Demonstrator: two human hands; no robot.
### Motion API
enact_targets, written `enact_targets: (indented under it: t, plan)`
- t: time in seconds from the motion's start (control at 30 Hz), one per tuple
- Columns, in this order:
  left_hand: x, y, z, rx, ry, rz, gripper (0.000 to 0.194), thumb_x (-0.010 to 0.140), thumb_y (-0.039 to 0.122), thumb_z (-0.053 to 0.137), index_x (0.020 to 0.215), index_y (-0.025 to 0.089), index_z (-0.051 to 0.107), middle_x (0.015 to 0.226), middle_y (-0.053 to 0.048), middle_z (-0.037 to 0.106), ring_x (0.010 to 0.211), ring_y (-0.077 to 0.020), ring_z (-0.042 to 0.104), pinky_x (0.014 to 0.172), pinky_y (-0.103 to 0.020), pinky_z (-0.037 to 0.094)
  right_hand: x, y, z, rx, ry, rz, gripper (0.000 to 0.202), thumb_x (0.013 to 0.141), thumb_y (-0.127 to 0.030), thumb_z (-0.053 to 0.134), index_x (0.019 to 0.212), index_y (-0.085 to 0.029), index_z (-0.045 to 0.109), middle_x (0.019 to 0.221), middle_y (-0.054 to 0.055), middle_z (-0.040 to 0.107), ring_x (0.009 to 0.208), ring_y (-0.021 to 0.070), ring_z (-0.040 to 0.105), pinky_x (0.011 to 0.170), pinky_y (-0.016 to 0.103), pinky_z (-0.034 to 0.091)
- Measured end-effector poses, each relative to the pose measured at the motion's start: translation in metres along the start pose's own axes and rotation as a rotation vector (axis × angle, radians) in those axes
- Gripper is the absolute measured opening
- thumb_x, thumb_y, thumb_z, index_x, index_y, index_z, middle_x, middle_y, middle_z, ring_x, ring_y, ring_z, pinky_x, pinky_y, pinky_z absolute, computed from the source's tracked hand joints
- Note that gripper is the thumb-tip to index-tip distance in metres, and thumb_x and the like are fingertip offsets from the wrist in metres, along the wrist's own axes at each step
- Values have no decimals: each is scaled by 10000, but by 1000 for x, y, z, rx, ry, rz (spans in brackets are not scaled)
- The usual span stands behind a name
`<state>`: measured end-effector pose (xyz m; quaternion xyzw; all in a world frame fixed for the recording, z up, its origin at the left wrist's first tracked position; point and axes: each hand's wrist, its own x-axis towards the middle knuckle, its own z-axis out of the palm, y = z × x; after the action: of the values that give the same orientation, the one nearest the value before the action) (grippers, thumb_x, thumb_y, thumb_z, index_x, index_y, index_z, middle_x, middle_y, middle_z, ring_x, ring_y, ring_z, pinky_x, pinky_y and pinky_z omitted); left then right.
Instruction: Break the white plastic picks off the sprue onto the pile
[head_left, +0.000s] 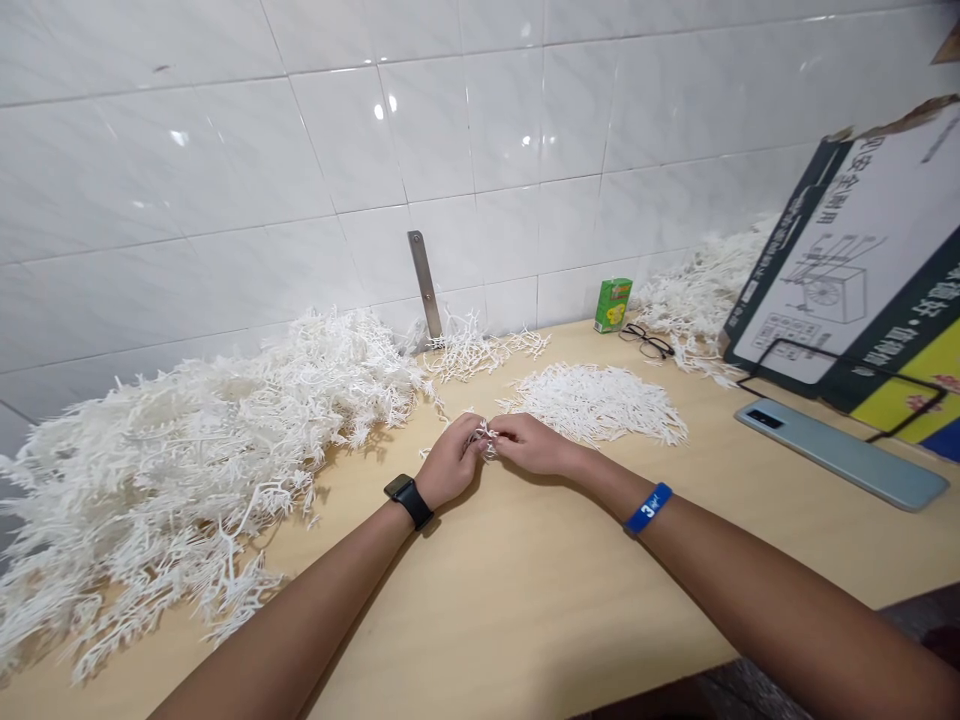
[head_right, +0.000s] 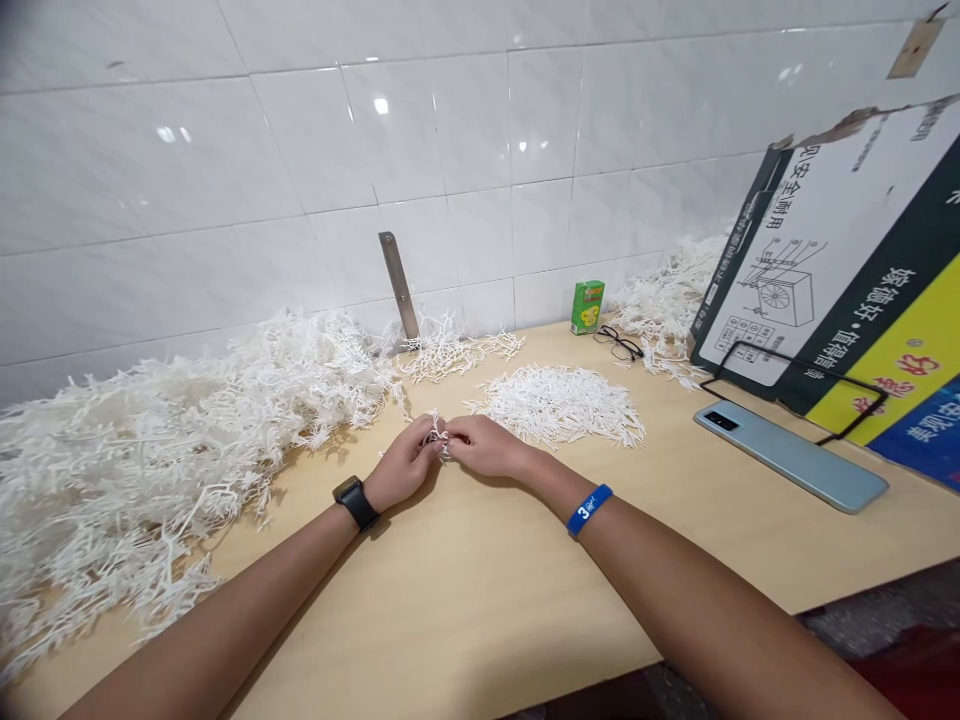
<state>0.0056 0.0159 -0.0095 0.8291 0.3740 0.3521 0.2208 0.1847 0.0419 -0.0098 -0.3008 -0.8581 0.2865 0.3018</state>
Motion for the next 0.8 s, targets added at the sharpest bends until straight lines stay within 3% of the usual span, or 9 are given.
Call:
enact_targets:
  t: [0.2, 0.3, 0.43, 0.57, 0.67, 0.8]
  plan:
    - [-1, 3, -2, -30, -56, 47, 155, 916, 228, 410, 821, 186, 525, 1003, -95, 543, 951, -208, 520, 896, -341, 429, -1, 0, -2, 125, 12, 53, 213, 767, -218, 442, 561, -181, 404, 583, -28, 417, 584, 109, 368, 571, 249, 289]
    - [-2, 3, -3, -27, -51, 63, 137, 901, 216, 423, 833, 182, 537, 1003, -95, 552, 943, -205, 520, 892, -338, 419, -2, 2, -11, 183, 131, 104, 223, 768, -224, 413, 556, -191, 354, 580, -28, 380, 569, 109, 346, 558, 254, 284]
    - [-1, 0, -4, -43, 100, -105, 162, 905, 295, 448, 839, 177, 536, 851, -51, 557, 798, -180, 501, 782, -320, 416, -1, 7, -25, -115, 402, 206, 292, 804, -278, 477, 557, -194, 346, 583, -16, 407, 583, 122, 369, 564, 268, 264]
    - [1, 0, -6, -129, 210, -253, 233, 893, 380, 492, 792, 175, 535, 701, 1, 511, 661, -137, 443, 674, -283, 387, -2, 9, -31, -319, 533, 369, 412, 836, -426, 542, 536, -191, 386, 570, 4, 457, 559, 132, 379, 544, 286, 233]
    - [2, 1, -6, -184, 226, -260, 224, 878, 377, 520, 790, 173, 547, 689, 5, 519, 647, -129, 445, 663, -277, 383, -2, 2, -25, -247, 530, 307, 411, 864, -459, 526, 565, -186, 456, 585, 7, 491, 573, 134, 417, 552, 279, 269]
    - [1, 0, -4, -203, 198, -238, 235, 867, 388, 540, 814, 161, 572, 727, -4, 556, 671, -131, 462, 657, -263, 384, 0, -9, -8, -93, 326, 108, 217, 850, -398, 578, 821, -186, 614, 813, 20, 606, 675, 129, 499, 604, 254, 347]
